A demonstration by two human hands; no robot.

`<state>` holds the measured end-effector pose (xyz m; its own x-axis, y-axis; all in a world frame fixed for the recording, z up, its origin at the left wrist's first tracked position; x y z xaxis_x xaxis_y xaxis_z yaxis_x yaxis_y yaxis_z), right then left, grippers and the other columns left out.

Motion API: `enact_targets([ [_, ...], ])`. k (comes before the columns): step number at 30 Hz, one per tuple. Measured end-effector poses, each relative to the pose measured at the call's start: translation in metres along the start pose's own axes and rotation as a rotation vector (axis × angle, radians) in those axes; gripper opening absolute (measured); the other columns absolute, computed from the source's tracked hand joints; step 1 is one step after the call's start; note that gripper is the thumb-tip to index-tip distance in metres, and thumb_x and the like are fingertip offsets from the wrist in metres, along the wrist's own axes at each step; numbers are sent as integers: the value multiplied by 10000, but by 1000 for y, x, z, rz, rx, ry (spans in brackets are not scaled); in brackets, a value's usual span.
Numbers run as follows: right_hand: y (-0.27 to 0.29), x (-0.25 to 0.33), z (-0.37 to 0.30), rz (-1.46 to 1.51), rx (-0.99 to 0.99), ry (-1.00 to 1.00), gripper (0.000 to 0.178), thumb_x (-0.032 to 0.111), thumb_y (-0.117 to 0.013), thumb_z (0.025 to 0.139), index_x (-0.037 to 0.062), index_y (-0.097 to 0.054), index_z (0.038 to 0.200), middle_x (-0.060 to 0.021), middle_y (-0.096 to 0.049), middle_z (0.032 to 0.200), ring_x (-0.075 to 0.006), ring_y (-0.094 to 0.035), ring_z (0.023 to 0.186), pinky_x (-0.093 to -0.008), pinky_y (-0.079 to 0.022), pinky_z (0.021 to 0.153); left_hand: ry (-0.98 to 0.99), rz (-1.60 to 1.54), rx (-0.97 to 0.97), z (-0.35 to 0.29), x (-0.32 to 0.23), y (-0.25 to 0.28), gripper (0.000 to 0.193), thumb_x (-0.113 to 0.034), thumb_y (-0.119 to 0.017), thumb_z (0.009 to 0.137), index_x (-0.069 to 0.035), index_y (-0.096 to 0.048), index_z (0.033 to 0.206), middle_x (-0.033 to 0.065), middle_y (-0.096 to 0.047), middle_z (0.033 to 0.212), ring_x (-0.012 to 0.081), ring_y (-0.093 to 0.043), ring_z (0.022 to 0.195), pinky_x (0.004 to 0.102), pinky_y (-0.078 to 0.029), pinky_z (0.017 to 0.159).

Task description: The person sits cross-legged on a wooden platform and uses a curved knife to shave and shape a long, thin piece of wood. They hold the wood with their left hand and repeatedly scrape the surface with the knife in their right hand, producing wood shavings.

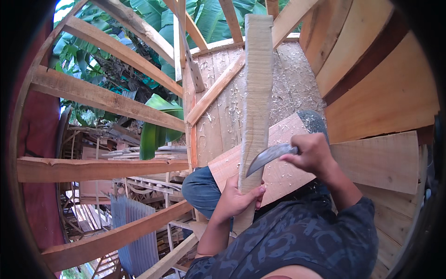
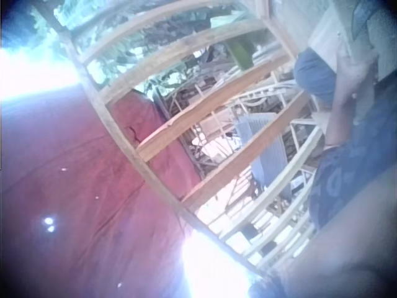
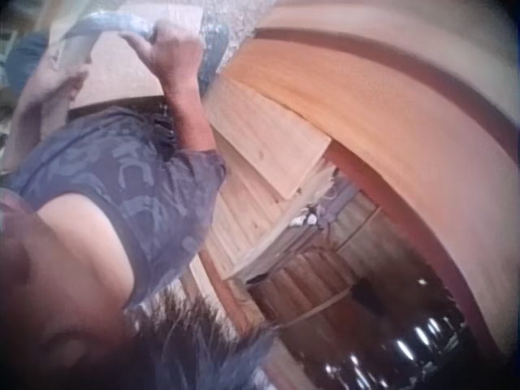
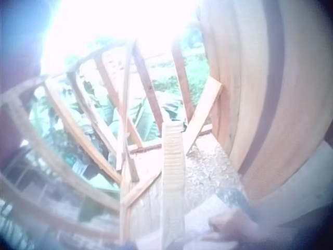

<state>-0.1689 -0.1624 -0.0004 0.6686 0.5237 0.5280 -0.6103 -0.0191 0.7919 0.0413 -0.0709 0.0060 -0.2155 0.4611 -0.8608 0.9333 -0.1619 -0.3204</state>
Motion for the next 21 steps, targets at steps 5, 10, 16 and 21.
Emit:
enact_targets([
  [5,1,-16,8,-150,-120,124,638,671,-671,637,82,-451,528,-86,-467,478,-274,-529,436,-355,-411,425,-13,114,-27,-3,4,-7,249,-83,-679,819,43,-515,957,77,-571,650,139,-578,520,270,-480,470],
  [10,13,-48,21,-198,-289,74,667,699,-647,635,65,-465,533,-88,-457,475,-261,-503,418,-359,-400,418,0,95,-10,-5,7,-14,242,-79,-674,822,39,-520,967,83,-574,662,137,-577,520,264,-476,467],
  [16,-6,-33,9,-101,-185,3,615,638,-678,666,70,-481,535,-104,-487,476,-294,-537,439,-372,-416,429,1,50,2,7,4,-4,332,-74,-650,842,39,-461,1090,61,-569,697,114,-566,545,238,-479,485],
  [21,-12,-39,3,-75,-237,-12,609,624,-697,657,73,-473,531,-109,-482,476,-301,-528,435,-374,-412,427,-2,182,-25,7,3,-15,341,-77,-647,843,44,-460,1100,63,-574,712,109,-559,548,242,-480,487],
])
Point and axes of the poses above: each hand's wrist, its own z-axis towards the middle knuckle, its own y-axis out of the back of the hand, x = y × z, the point moved 2 cm from there along z, towards the middle knuckle
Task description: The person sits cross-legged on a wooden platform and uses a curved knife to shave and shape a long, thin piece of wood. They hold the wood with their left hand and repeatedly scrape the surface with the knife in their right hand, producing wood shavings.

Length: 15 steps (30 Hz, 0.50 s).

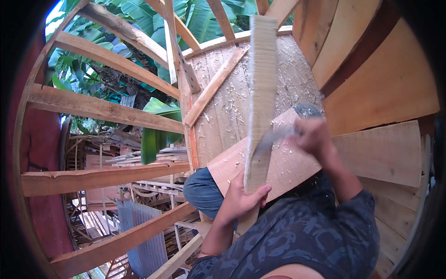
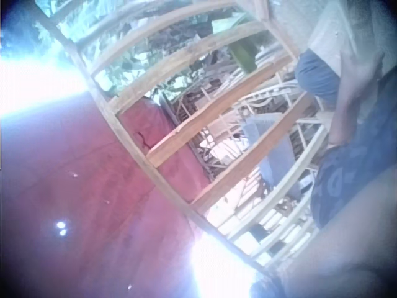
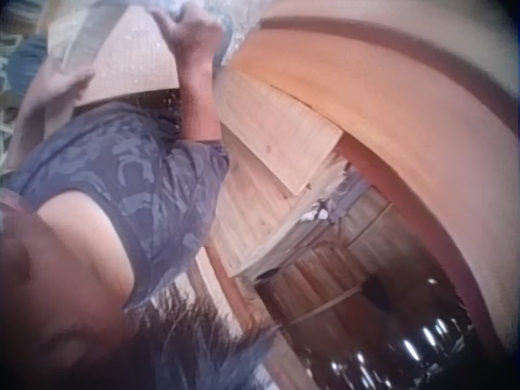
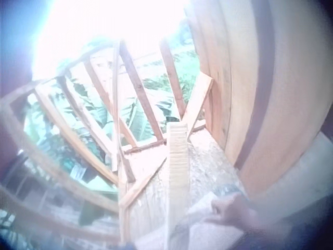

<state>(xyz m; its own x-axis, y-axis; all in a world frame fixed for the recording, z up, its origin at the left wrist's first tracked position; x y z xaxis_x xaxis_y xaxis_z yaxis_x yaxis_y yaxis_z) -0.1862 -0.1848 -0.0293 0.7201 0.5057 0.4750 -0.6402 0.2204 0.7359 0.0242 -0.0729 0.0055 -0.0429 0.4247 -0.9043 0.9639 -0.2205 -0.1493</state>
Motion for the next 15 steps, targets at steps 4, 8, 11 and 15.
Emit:
enact_targets([
  [4,19,-35,17,-121,17,-80,648,642,-620,727,21,-494,593,-140,-507,530,-330,-546,505,-384,-416,468,36,-12,11,0,8,-7,372,-74,-648,840,57,-455,1129,64,-580,729,105,-555,546,242,-478,485],
  [8,17,-24,9,-100,-10,-126,631,654,-638,695,55,-495,557,-125,-518,513,-308,-574,493,-382,-436,460,52,-83,75,8,11,-2,398,-61,-655,830,68,-453,1148,67,-586,748,106,-565,550,239,-473,480],
  [11,13,1,0,57,146,-21,541,561,-705,685,67,-513,574,-133,-517,520,-320,-571,506,-390,-445,480,67,-54,59,7,5,-4,393,-54,-658,826,69,-459,1141,67,-587,752,107,-572,554,237,-471,478],
  [15,12,-42,15,-98,-113,-181,547,568,-653,741,60,-527,582,-153,-510,520,-340,-572,514,-409,-435,472,63,4,74,3,3,-8,384,-55,-657,828,63,-465,1138,62,-588,752,104,-572,553,235,-472,481],
])
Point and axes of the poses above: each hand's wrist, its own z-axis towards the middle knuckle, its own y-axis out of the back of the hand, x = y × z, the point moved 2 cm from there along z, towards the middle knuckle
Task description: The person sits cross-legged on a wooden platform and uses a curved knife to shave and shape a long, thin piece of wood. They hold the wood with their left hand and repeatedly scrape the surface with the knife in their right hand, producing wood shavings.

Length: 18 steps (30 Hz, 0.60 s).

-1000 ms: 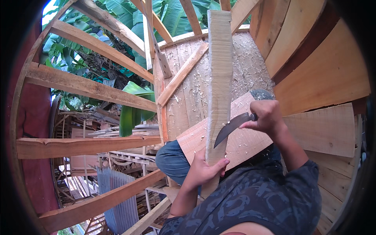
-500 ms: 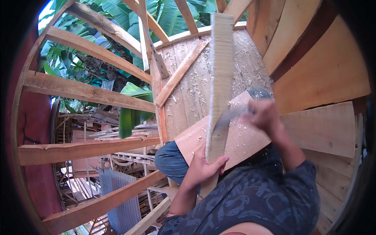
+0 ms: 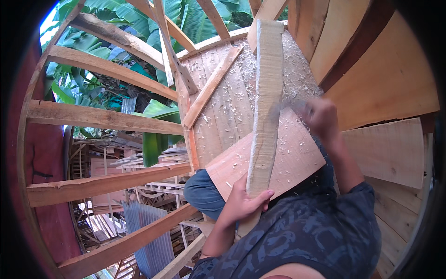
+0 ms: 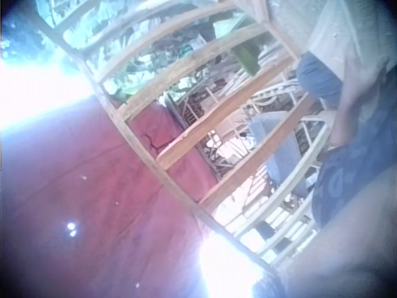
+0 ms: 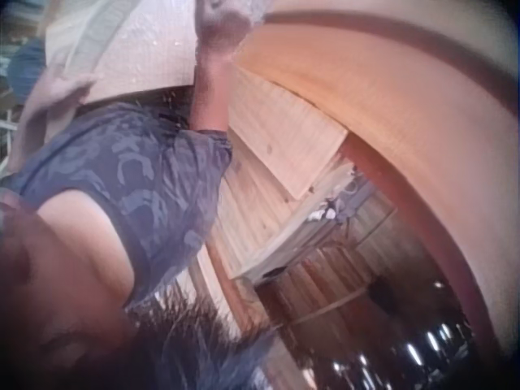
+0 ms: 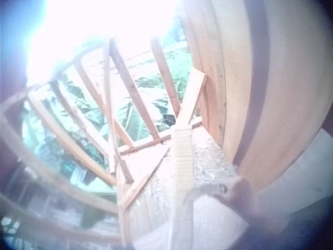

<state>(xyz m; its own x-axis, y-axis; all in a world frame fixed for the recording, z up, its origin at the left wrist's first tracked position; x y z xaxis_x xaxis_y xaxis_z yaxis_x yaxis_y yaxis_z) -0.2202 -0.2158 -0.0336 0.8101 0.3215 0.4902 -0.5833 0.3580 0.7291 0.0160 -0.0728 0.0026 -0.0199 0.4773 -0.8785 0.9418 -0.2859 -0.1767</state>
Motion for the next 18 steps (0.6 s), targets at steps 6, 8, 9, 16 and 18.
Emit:
enact_targets([
  [6,10,10,-16,110,147,47,558,584,-658,729,65,-524,576,-143,-501,504,-331,-563,487,-394,-441,472,14,-26,-24,4,6,-1,406,-62,-649,835,64,-454,1168,62,-587,754,100,-565,553,234,-474,488],
  [8,8,21,-19,95,183,162,575,598,-659,717,64,-511,564,-135,-501,501,-323,-561,480,-389,-440,469,17,27,-40,6,5,-2,429,-67,-645,838,70,-442,1191,65,-588,757,98,-567,562,232,-476,494],
  [9,6,22,-19,82,173,176,584,606,-660,709,64,-504,559,-130,-501,500,-318,-560,478,-388,-438,465,10,71,-49,5,2,-3,442,-70,-644,840,72,-436,1202,65,-589,759,96,-567,568,230,-477,498],
  [16,1,-8,4,-78,106,169,662,674,-555,757,56,-480,535,-143,-506,504,-326,-568,496,-397,-431,455,9,129,-74,4,4,0,508,-88,-657,835,55,-419,1260,60,-593,772,97,-566,580,234,-474,509],
  [18,-9,-42,20,180,-95,-203,680,630,-513,832,23,-468,529,-154,-470,478,-296,-525,447,-404,-403,449,52,147,17,-2,2,0,524,-92,-663,831,46,-419,1274,58,-594,775,99,-566,579,236,-473,511],
])
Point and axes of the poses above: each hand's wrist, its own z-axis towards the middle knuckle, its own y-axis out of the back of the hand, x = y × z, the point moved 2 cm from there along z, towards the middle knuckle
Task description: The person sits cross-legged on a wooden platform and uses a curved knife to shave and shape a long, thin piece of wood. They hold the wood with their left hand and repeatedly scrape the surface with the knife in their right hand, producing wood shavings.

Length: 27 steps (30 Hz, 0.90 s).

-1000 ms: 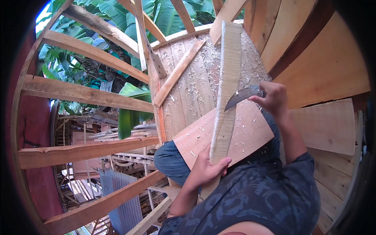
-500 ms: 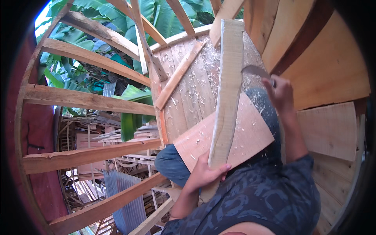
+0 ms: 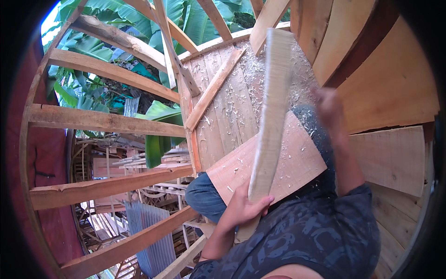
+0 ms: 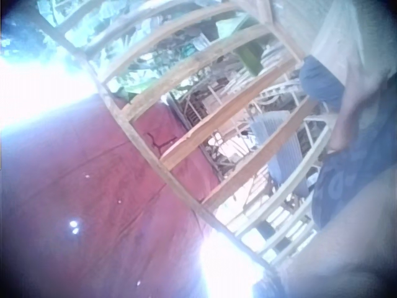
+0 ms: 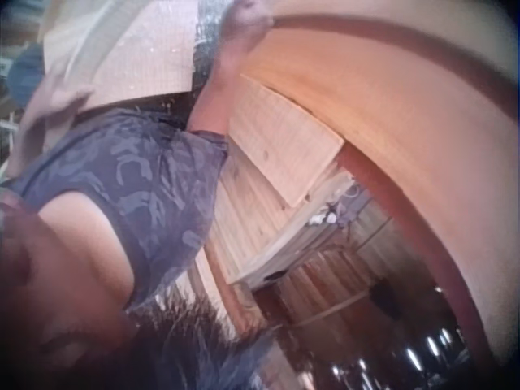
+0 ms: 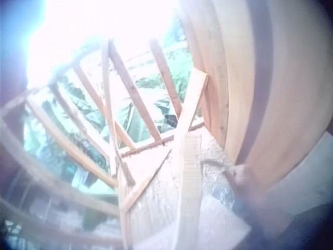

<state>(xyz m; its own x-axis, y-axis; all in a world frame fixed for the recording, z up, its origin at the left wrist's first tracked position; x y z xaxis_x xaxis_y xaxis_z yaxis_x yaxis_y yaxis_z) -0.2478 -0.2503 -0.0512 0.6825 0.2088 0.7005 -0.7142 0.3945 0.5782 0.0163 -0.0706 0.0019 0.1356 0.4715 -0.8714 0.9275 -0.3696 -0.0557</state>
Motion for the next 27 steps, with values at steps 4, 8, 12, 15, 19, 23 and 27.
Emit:
enact_targets([
  [4,36,-29,35,25,-87,-194,704,601,-456,890,-3,-401,533,-96,-349,456,-177,-352,435,-378,-304,436,-35,-61,-18,-20,-7,-13,434,-74,-664,827,44,-459,1192,63,-589,739,109,-567,564,246,-483,511],
  [8,-9,30,-12,266,322,-180,645,570,-501,884,4,-425,583,-57,-381,488,-157,-354,464,-359,-294,449,13,-265,-87,10,6,31,329,-41,-670,809,22,-456,1050,79,-588,709,137,-595,567,281,-512,511],
  [12,-32,43,-32,179,478,-287,495,488,-616,835,-6,-621,801,-138,-560,577,-235,-582,550,-357,-431,535,-122,-145,-267,21,2,53,315,-47,-676,802,35,-494,1045,74,-609,743,136,-614,642,269,-514,590],
  [15,-24,32,-32,90,505,-335,435,377,-684,803,-39,-628,918,-138,-576,601,-195,-562,539,-349,-443,546,-166,99,-546,13,15,78,273,-59,-670,809,29,-523,1023,73,-620,771,129,-615,677,262,-504,619],
  [19,-25,11,-33,-57,589,-344,432,338,-713,769,-23,-629,991,-168,-623,665,-243,-626,599,-350,-478,585,-46,44,-857,1,46,99,204,-54,-625,838,21,-514,991,74,-605,763,130,-591,661,269,-503,661],
  [23,-34,-11,-40,-5,679,-418,396,307,-728,747,3,-637,984,-165,-637,688,-264,-632,595,-358,-482,585,-54,-245,-867,10,51,85,218,-36,-592,860,17,-463,1027,55,-548,704,145,-574,655,295,-500,703],
  [27,-31,-13,-42,203,679,-584,311,235,-744,744,-15,-601,860,-114,-594,619,-153,-562,525,-308,-445,526,-66,-222,-1021,10,20,85,242,-100,-597,878,10,-439,1026,58,-533,661,173,-573,671,299,-485,724],
])
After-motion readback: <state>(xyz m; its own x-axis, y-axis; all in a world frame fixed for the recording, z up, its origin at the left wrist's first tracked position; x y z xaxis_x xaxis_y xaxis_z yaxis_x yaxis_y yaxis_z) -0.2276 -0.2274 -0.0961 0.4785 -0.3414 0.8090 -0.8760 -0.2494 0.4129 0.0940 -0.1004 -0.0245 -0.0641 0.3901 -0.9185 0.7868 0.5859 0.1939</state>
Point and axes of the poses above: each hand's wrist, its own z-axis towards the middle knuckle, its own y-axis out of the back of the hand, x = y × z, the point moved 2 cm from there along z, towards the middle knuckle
